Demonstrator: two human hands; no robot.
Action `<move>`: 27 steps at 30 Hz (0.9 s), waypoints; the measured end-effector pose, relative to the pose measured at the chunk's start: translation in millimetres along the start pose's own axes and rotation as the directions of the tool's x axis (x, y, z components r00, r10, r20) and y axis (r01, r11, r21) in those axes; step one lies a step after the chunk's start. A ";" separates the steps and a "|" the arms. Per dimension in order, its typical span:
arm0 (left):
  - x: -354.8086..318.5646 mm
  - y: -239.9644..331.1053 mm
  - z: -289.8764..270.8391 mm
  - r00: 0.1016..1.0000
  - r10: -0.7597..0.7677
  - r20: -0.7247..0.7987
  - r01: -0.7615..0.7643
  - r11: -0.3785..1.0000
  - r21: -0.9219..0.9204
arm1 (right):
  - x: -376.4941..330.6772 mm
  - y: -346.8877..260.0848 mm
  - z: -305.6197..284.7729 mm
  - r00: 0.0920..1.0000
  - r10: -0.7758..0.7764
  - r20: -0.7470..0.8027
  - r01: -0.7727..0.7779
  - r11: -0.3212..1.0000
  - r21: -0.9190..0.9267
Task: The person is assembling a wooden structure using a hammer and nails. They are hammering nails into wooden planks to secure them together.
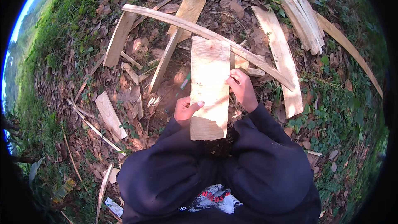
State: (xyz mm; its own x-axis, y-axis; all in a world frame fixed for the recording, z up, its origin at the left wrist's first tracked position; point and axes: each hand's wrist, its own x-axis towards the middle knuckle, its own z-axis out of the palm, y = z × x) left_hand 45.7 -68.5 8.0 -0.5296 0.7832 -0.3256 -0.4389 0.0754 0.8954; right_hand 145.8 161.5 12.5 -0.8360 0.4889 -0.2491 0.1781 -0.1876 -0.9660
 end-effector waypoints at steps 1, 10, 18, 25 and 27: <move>-0.3 3.0 -0.6 1.000 -0.011 0.005 0.011 1.000 0.019 | 1.3 9.7 -0.5 1.000 0.028 0.005 -0.028 0.999 -0.016; -4.6 23.6 7.6 0.998 0.068 -0.008 -0.055 0.867 0.495 | -3.8 29.8 -15.1 0.965 0.210 0.159 -0.217 0.976 0.025; 4.3 34.6 21.2 0.981 0.185 0.050 -0.124 0.415 0.901 | -3.0 50.2 -26.1 0.979 0.113 0.167 -0.100 0.991 -0.084; 6.4 22.4 21.1 0.993 0.093 0.076 -0.108 0.408 0.907 | -9.6 54.7 -10.3 0.934 0.227 0.276 -0.223 0.974 -0.047; 6.7 20.5 23.7 0.997 0.057 0.060 -0.078 0.389 0.918 | -12.1 63.9 -6.0 0.920 0.241 0.308 -0.246 0.969 -0.024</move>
State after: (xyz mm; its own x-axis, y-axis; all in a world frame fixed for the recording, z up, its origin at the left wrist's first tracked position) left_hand 50.4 -47.1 31.3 -0.5092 0.8220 -0.2550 0.5370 0.5350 0.6522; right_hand 170.4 148.7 -46.5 -0.8864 0.1418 -0.4407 0.3907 -0.2815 -0.8764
